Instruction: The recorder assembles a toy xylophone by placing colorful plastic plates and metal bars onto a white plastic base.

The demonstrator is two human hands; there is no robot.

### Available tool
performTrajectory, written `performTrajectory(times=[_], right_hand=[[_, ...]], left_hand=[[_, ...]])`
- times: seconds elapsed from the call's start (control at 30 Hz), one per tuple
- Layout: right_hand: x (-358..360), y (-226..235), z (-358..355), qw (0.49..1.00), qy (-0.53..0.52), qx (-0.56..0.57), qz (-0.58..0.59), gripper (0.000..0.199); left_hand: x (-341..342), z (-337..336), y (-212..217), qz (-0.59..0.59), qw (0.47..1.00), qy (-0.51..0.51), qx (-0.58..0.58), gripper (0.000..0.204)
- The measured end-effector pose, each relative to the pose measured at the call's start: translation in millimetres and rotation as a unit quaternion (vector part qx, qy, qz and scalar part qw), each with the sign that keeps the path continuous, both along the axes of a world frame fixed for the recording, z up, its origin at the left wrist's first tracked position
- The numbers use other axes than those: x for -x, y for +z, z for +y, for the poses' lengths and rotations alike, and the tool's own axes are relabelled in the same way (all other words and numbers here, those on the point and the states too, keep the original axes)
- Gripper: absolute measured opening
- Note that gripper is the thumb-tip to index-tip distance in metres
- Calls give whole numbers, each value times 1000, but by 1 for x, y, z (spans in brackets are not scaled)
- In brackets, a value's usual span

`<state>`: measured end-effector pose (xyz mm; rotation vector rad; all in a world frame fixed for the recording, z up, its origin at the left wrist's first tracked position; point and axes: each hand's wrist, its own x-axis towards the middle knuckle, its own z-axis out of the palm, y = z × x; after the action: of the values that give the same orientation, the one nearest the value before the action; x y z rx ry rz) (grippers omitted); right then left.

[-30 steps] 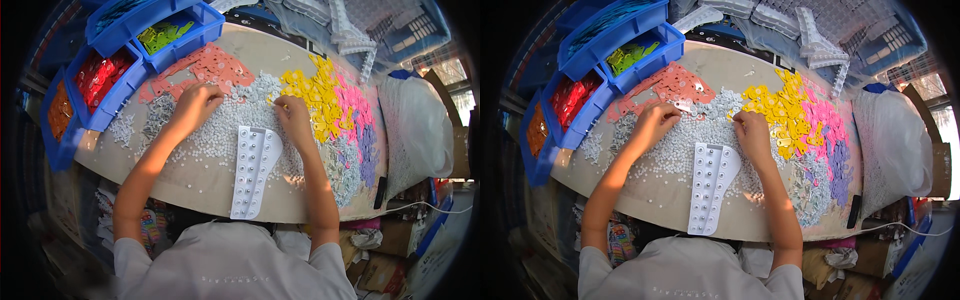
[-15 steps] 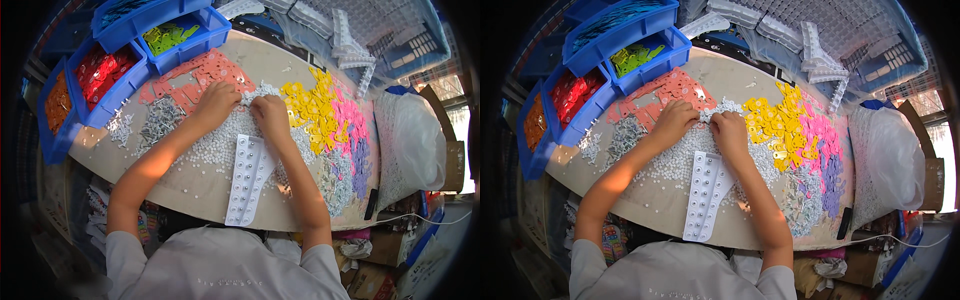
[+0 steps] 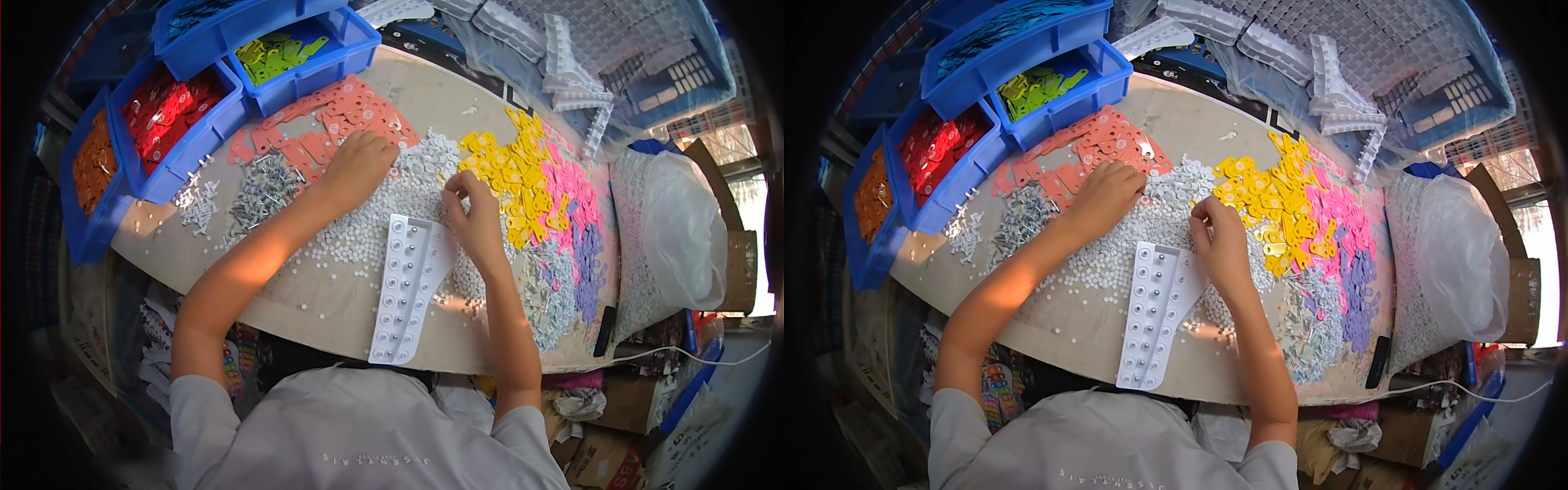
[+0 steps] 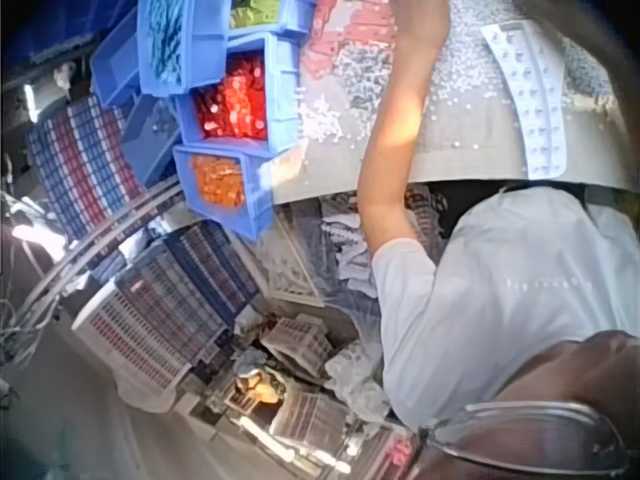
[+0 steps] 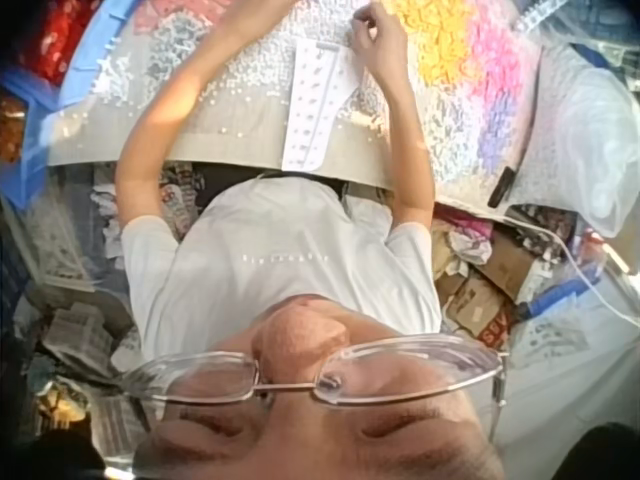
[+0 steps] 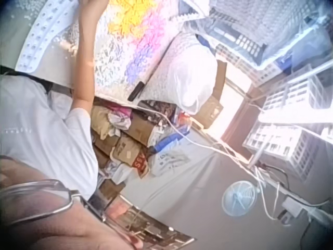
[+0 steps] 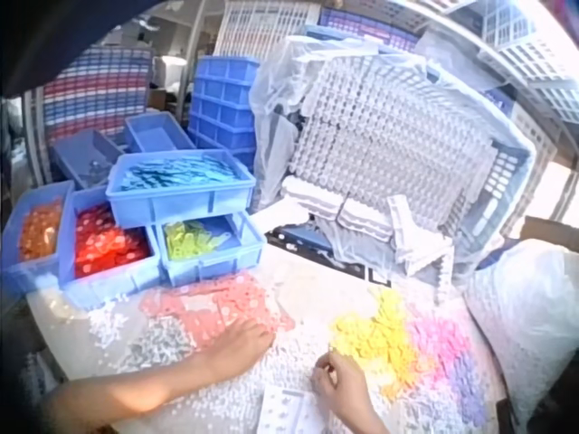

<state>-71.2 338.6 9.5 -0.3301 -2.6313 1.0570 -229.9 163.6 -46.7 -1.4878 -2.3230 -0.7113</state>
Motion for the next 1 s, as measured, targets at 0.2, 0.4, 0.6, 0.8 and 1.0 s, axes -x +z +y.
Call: performTrajectory(times=[0.2, 0.4, 0.6, 0.8, 1.0], right_hand=[[-44, 7, -10, 1000, 15, 10, -5, 10], [-54, 0, -18, 1000, 11, 17, -22, 9], [-54, -11, -32, 1000, -26, 14, 3, 9], [-60, -28, -34, 992, -24, -102, 69, 10], [-60, -34, -40, 981, -44, -161, 97, 11]], left_hand=[[1, -1, 0, 40, 999, 8, 18, 11], [-14, -8, 25, -34, 999, 20, -37, 11], [-46, -32, 43, -270, 957, -13, -102, 16], [-70, -33, 32, -298, 947, -112, -49, 10], [-78, -30, 22, -272, 957, -81, -68, 9]])
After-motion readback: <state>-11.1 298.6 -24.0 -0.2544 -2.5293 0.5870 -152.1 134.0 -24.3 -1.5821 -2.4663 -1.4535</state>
